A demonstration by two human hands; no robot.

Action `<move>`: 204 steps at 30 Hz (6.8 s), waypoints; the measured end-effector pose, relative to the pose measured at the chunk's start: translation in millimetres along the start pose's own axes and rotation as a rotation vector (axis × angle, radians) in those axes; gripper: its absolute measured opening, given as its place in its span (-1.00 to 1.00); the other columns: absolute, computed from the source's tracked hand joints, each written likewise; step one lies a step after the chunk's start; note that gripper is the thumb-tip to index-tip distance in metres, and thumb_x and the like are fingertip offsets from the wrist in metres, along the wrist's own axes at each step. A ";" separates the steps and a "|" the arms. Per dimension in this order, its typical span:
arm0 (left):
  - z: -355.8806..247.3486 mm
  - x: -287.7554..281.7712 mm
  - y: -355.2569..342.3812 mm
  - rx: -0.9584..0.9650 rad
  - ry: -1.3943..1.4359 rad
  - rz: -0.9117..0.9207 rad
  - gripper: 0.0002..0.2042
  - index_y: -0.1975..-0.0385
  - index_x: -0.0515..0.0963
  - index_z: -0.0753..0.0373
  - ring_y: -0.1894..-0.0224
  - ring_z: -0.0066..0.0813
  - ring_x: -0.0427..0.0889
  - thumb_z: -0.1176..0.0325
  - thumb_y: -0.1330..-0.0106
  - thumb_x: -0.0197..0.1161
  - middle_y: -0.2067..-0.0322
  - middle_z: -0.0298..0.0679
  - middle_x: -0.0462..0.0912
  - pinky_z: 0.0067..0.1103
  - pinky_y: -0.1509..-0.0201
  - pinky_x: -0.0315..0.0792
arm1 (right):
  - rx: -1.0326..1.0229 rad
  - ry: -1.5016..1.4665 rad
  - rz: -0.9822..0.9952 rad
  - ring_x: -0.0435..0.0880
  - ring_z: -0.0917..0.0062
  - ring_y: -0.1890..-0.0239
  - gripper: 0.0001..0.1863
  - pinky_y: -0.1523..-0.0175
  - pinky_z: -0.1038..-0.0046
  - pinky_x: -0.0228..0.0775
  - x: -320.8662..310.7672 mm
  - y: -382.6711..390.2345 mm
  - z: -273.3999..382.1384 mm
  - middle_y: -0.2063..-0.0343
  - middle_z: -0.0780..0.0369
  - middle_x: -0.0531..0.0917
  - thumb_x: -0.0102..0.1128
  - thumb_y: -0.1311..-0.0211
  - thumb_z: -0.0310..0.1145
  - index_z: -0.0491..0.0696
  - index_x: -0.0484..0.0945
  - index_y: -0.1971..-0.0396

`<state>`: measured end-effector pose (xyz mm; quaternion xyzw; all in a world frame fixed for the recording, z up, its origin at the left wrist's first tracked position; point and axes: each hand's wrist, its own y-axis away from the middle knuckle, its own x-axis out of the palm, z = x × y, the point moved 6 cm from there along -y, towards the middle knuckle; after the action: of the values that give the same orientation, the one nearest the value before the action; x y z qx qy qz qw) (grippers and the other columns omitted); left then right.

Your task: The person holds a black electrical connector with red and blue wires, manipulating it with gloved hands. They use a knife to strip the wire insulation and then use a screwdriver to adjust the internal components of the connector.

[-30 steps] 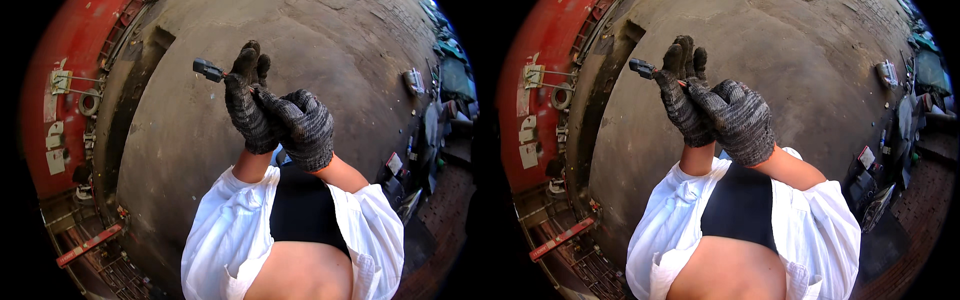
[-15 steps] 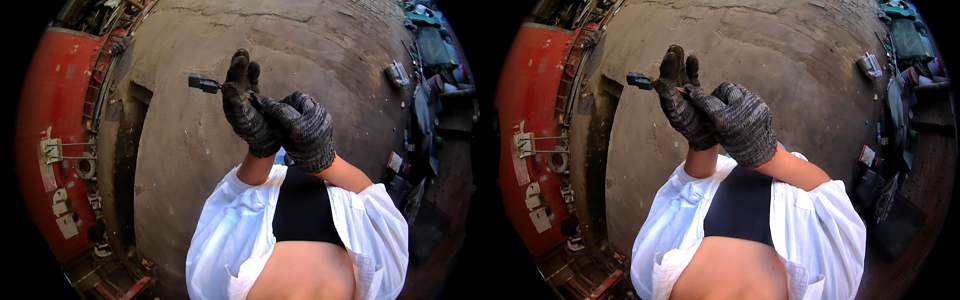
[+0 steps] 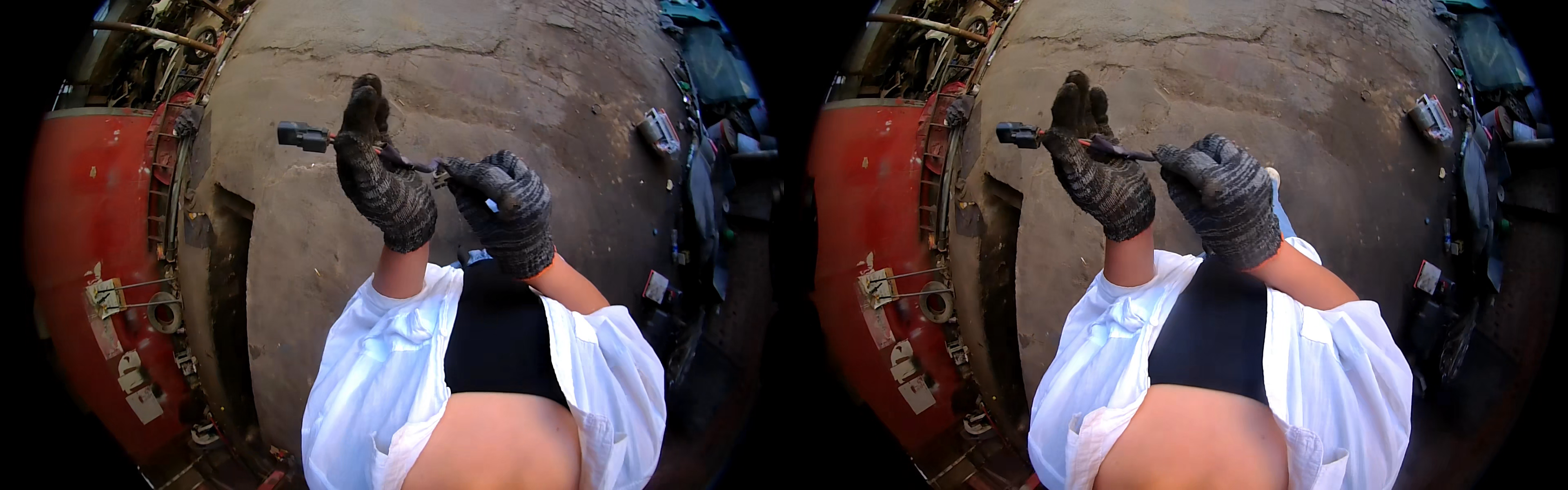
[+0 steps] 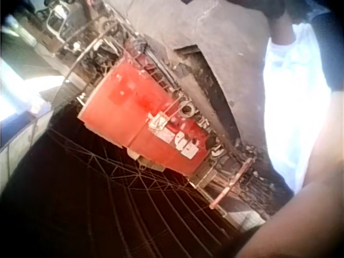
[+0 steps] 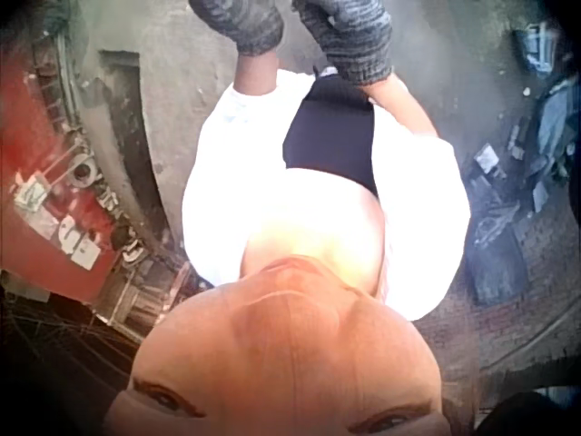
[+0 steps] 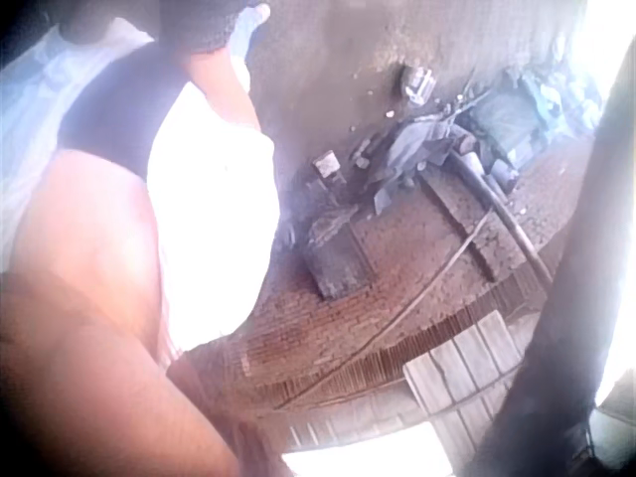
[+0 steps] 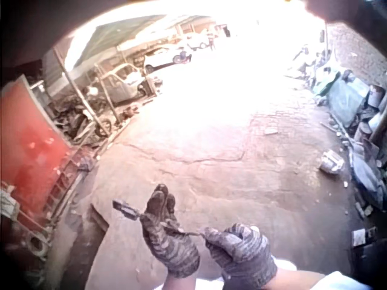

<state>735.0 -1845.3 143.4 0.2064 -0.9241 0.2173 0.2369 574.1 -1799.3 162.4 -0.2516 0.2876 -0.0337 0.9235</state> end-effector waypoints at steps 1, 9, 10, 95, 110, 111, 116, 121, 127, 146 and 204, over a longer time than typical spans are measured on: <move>8.5 15.9 -13.6 0.012 -0.022 0.151 -0.48 -0.17 0.48 0.41 -0.28 -0.16 0.47 0.02 -0.53 0.01 -0.18 0.02 0.54 -0.25 -0.47 0.25 | 0.025 -0.096 -0.060 0.64 0.35 0.40 -0.67 0.29 0.34 0.49 -10.3 -18.0 -14.8 0.46 0.22 0.62 0.39 -0.03 -0.46 0.09 0.73 0.13; 89.5 92.2 -114.4 -0.093 -0.027 0.439 -0.46 -0.16 0.53 0.38 -0.24 -0.08 0.52 -0.02 -0.50 0.04 -0.21 0.02 0.53 -0.21 -0.40 0.34 | -0.031 -0.317 0.104 0.64 0.32 0.38 -0.74 0.27 0.33 0.50 -17.8 -169.4 -89.2 0.43 0.20 0.63 0.38 -0.11 -0.41 0.06 0.72 0.16; 96.6 96.8 -122.7 -0.088 -0.050 0.434 -0.46 -0.16 0.53 0.38 -0.23 -0.07 0.53 -0.02 -0.51 0.03 -0.21 0.03 0.53 -0.20 -0.39 0.35 | -0.014 -0.289 0.125 0.64 0.31 0.38 -0.75 0.26 0.33 0.50 -15.4 -182.2 -95.6 0.43 0.20 0.62 0.38 -0.11 -0.40 0.06 0.72 0.16; 1034.1 513.5 -1522.5 -0.229 0.058 0.247 -0.49 -0.05 0.59 0.36 -0.29 -0.12 0.47 -0.03 -0.51 0.02 -0.22 -0.01 0.52 -0.25 -0.38 0.37 | 0.128 -0.619 0.250 0.67 0.38 0.24 -0.79 0.10 0.42 0.52 447.1 -1662.3 -949.7 0.29 0.12 0.65 0.32 -0.20 -0.46 -0.09 0.71 0.16; 1251.6 616.0 -1722.1 -0.421 -0.079 0.426 -0.45 -0.38 0.24 0.37 -0.29 -0.29 0.42 0.14 -0.53 0.04 -0.27 -0.04 0.42 -0.40 -0.39 0.29 | 0.529 -0.502 -0.018 0.68 0.61 0.32 -0.77 0.16 0.51 0.54 491.9 -1896.7 -1126.7 0.36 0.21 0.74 0.34 -0.27 -0.36 -0.16 0.70 0.15; 1265.8 624.2 -1738.5 -0.391 -0.103 0.434 -0.48 -0.37 0.25 0.36 -0.28 -0.34 0.43 0.17 -0.54 0.02 -0.30 -0.08 0.40 -0.44 -0.37 0.30 | 0.582 -0.543 -0.063 0.70 0.59 0.36 -0.75 0.20 0.51 0.55 497.3 -1911.5 -1143.7 0.37 0.18 0.75 0.35 -0.26 -0.34 -0.17 0.70 0.15; 1347.4 652.0 -1840.5 -0.549 -0.041 0.462 -0.60 -0.28 0.39 0.31 0.05 -0.60 0.54 0.31 -0.52 0.02 -0.19 -0.16 0.51 -0.65 -0.02 0.44 | 0.614 -0.567 -0.131 0.68 0.63 0.37 -0.72 0.20 0.55 0.54 533.5 -2000.1 -1225.0 0.41 0.19 0.75 0.35 -0.25 -0.33 -0.17 0.70 0.12; 1419.9 670.3 -1946.9 -0.576 -0.080 0.470 -0.61 -0.22 0.44 0.30 0.18 -0.64 0.57 0.44 -0.40 0.08 0.00 -0.20 0.57 -0.63 0.10 0.52 | 0.658 -0.719 -0.081 0.71 0.59 0.31 -0.75 0.11 0.54 0.56 563.5 -2101.8 -1297.9 0.34 0.14 0.75 0.27 -0.33 -0.39 -0.24 0.67 0.11; 1489.7 723.3 -2085.9 -0.005 -0.622 0.651 -0.59 -0.17 0.50 0.29 -0.03 -0.20 0.56 0.68 -0.32 0.12 -0.05 -0.03 0.43 -0.46 -0.07 0.57 | 0.531 -0.721 0.208 0.72 0.60 0.28 -0.74 0.15 0.50 0.59 603.4 -2267.6 -1377.3 0.36 0.15 0.75 0.34 -0.30 -0.35 -0.24 0.67 0.16; 1703.4 843.8 -2462.8 0.028 -0.708 0.458 -0.76 0.04 0.66 0.30 0.22 -0.37 0.71 0.49 -0.32 0.32 0.21 -0.14 0.74 -0.49 0.11 0.56 | 0.646 -1.081 0.145 0.65 0.68 0.33 -0.76 0.22 0.60 0.49 703.4 -2653.6 -1578.4 0.38 0.29 0.70 0.29 -0.36 -0.29 -0.15 0.66 0.12; 2553.0 1463.5 -3569.8 -0.502 -0.017 0.399 -0.66 -0.13 0.51 0.34 0.16 -0.55 0.62 0.58 -0.37 0.24 0.04 -0.21 0.65 -0.59 0.09 0.56 | 0.417 -0.531 -0.493 0.73 0.61 0.37 -0.85 0.25 0.53 0.61 778.9 -3923.7 -2346.9 0.42 0.20 0.75 0.46 -0.15 -0.44 -0.18 0.66 0.36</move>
<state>401.1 -6456.5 -25.5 -0.0419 -0.9731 0.0226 0.2253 259.6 -6423.7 0.0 -0.1202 -0.0421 -0.2451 0.9611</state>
